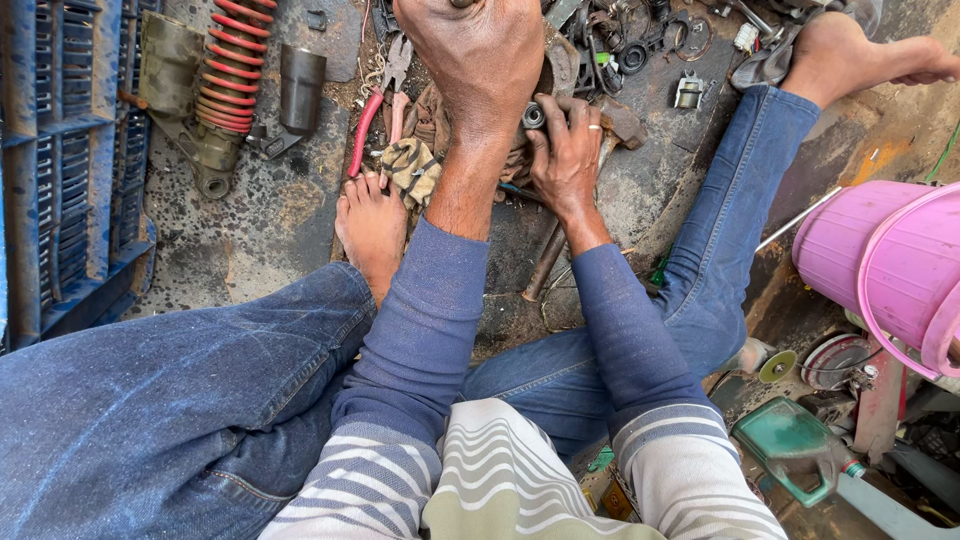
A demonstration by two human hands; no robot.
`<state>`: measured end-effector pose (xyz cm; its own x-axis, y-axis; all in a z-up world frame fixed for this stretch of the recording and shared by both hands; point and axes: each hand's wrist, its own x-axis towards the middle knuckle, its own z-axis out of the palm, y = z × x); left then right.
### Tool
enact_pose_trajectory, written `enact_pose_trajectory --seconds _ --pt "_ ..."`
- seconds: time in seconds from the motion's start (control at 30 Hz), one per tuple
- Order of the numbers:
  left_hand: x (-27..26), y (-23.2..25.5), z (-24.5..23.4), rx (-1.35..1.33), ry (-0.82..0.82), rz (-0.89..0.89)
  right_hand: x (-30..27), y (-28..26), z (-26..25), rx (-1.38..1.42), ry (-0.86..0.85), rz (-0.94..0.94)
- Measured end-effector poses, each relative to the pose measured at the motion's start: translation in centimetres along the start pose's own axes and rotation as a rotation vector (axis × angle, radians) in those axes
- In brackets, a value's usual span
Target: The person sits on the floor and uses a hammer and metal rod to strike a cylindrical metal part held in a vise. They repeatedly adjust the part and hammer it, then use pliers to grip and inspect the component.
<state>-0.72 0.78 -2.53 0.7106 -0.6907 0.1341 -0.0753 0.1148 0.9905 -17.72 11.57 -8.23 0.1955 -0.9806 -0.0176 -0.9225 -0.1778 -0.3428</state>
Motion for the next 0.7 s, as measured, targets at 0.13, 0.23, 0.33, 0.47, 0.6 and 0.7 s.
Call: enact_pose_trajectory --seconds 0.13,0.23,0.33,0.47,0.6,0.7 --pt "-0.1 -0.3 0.0 0.008 -0.002 0.0 0.7 1.1 0.3 0.004 0.072 -0.035" --pt "-0.2 -0.4 0.2 0.011 -0.009 0.006 1.5 1.4 -0.1 -0.033 0.051 -0.036" --pt "-0.2 -0.5 0.4 0.014 -0.012 0.007 1.9 1.2 -0.9 -0.042 -0.019 0.003" --pt "-0.5 -0.6 0.4 0.023 -0.013 0.007 1.9 0.7 -1.5 -0.006 -0.069 0.027" --pt "-0.7 -0.9 0.6 0.032 -0.021 0.01 2.0 0.4 -1.4 -0.043 -0.041 -0.012" --pt "-0.9 -1.2 0.7 0.048 -0.029 0.017 2.1 0.4 -1.1 -0.045 -0.023 -0.003"
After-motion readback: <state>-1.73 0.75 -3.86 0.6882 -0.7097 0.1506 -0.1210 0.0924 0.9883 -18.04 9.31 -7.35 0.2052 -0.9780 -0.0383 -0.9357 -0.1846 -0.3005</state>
